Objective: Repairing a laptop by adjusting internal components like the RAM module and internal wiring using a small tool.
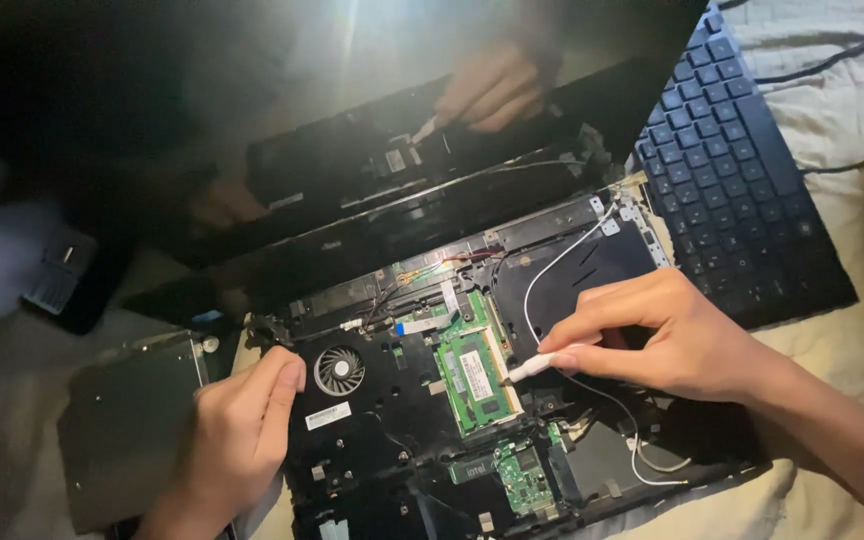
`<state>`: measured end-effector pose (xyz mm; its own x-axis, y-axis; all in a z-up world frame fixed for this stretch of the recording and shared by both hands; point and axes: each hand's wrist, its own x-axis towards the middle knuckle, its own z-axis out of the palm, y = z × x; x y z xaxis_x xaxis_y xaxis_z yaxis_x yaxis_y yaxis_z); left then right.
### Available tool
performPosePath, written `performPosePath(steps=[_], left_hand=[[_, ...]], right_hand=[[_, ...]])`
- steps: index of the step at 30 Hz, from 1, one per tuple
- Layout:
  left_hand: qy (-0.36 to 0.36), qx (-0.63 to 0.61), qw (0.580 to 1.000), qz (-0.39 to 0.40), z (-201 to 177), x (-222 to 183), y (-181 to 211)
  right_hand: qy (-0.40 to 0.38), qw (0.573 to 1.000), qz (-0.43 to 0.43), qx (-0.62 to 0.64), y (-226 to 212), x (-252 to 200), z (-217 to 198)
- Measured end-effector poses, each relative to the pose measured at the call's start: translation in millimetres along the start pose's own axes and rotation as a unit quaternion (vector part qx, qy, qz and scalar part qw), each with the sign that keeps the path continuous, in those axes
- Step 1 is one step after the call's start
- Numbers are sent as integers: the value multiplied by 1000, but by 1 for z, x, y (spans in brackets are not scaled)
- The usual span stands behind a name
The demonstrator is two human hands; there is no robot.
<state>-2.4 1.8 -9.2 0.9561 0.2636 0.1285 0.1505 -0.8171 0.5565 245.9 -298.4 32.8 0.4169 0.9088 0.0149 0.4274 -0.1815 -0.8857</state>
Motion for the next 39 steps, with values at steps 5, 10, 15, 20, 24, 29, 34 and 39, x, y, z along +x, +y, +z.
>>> performPosePath(steps=[5,10,15,20,24,29,34,39], left_hand=[[-8,-11,1000,-6,-3,0,4],[2,-12,1000,-1,-2,1,3],[6,-8,1000,22,-3,2,3],[5,-3,1000,15,-5,2,4],[0,-1,1000,14,-6,2,4],[-10,0,1000,17,-4,2,1],[-26,-1,1000,-13,-3,-1,1],[1,5,1000,-3,-4,0,4]], right_hand=[[-3,1000,15,5,-2,0,0],[-8,1000,-5,0,-3,-1,-1],[-9,1000,9,3,-1,0,0],[-20,1000,1,4,1,1,0],[-15,1000,12,8,-2,1,0],[-10,1000,7,-1,0,1,0],[-15,1000,5,-8,-2,0,0],[-9,1000,22,-9,-1,0,-1]])
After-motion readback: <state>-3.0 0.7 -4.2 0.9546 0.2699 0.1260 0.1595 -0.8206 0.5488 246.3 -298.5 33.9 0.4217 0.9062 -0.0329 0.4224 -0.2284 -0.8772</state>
